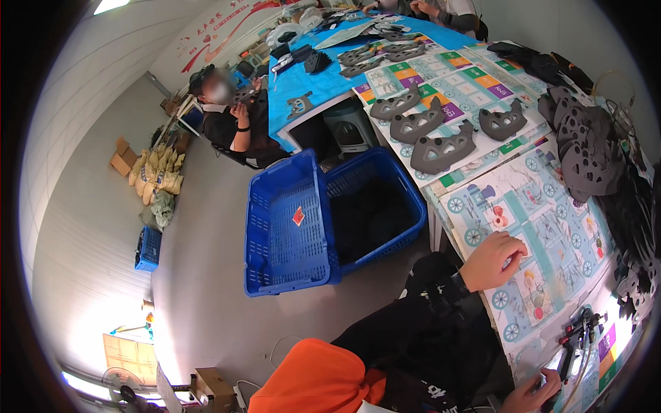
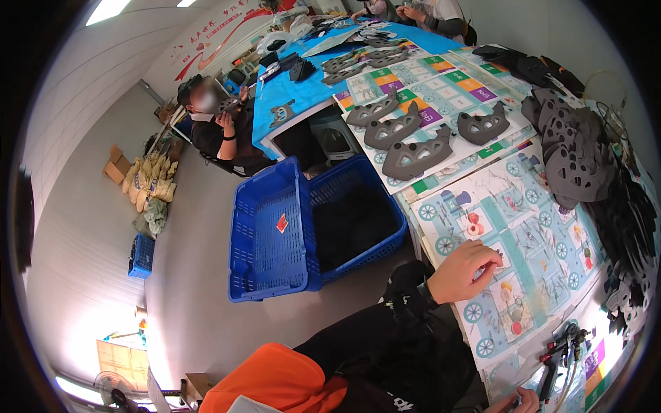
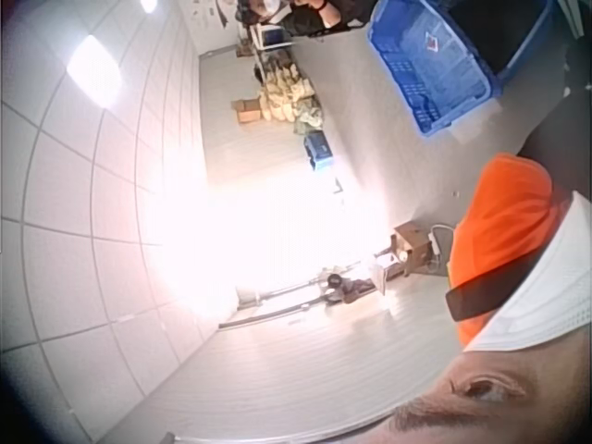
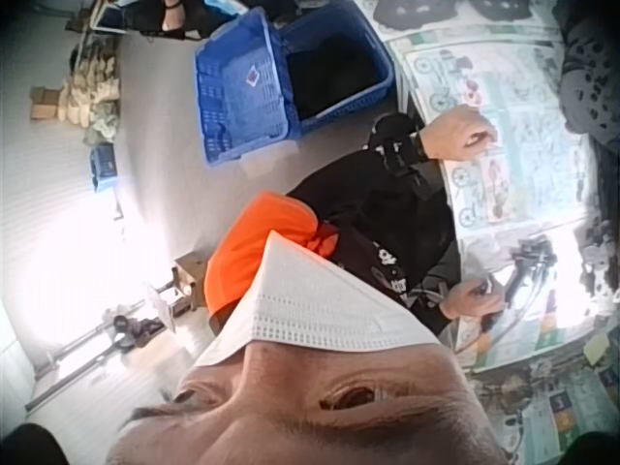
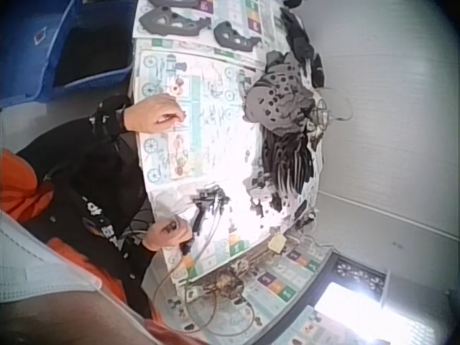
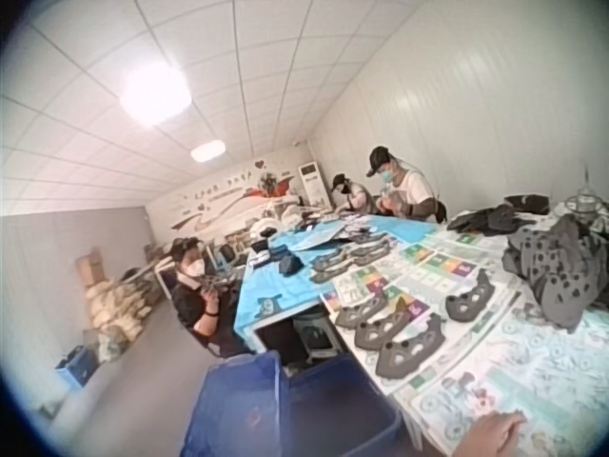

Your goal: The person uses a specialized tool to punch or apply pressure to specific points on dark grey shoe upper components. The person picks up individual components from a stack, places them on the work surface, uses the tool on them, and then moves them to a collection area.

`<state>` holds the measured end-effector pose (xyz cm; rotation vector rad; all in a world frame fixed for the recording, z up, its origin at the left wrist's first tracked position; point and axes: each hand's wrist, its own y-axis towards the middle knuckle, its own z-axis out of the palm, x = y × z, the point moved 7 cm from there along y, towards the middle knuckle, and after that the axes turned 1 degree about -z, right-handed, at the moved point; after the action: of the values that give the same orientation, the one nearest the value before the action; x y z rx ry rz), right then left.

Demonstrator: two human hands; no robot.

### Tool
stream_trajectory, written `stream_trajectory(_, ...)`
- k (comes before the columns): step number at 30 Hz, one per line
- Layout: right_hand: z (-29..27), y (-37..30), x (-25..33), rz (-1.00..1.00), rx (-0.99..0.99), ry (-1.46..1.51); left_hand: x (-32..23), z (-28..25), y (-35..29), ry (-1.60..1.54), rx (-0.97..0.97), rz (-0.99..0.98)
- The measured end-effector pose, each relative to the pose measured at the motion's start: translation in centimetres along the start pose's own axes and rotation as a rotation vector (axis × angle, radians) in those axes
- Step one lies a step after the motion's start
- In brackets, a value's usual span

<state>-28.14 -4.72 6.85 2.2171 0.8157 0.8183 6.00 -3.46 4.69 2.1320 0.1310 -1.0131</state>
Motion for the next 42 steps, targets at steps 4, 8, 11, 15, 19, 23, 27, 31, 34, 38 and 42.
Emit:
stream_trajectory(4,0.0,0.3,0.2,-0.014,0.008,-0.003,0.0,0.1,0.0,-0.002,0.01,-0.008)
stream_trajectory(8,0.0,0.4,0.4,-0.024,0.014,-0.01,0.0,0.1,-0.1,-0.002,0.008,-0.009)
stream_trajectory(11,0.1,0.4,0.4,-0.033,0.026,-0.036,-0.1,0.0,-0.1,-0.011,0.003,-0.01)
stream_trajectory(15,0.1,0.5,0.6,-0.052,0.017,-0.028,-0.2,0.0,0.0,-0.018,0.005,-0.013)
stream_trajectory(19,0.2,0.5,0.5,-0.051,0.025,-0.023,-0.1,0.0,0.1,-0.025,0.002,-0.011)
stream_trajectory(23,0.2,0.7,0.7,-0.058,0.034,-0.004,-0.1,0.0,0.1,-0.026,0.004,-0.019)
stream_trajectory(27,0.0,0.6,0.7,-0.071,0.025,0.002,-0.3,-0.1,0.0,-0.047,0.001,-0.031)
stream_trajectory(31,-0.1,0.3,0.5,-0.059,0.025,0.013,-0.2,0.0,-0.4,-0.004,0.025,-0.014)
stream_trajectory(34,0.2,0.3,0.6,-0.071,0.018,0.001,1.0,-0.3,-1.1,-0.363,0.128,-0.248)
stream_trajectory(38,-0.2,0.3,0.4,-0.069,-0.002,0.0,-1.6,-3.2,0.9,-0.186,-0.072,0.078)
stream_trajectory(42,0.3,0.7,0.5,-0.076,0.022,0.015,-2.7,-2.4,1.3,-0.001,0.075,0.125)
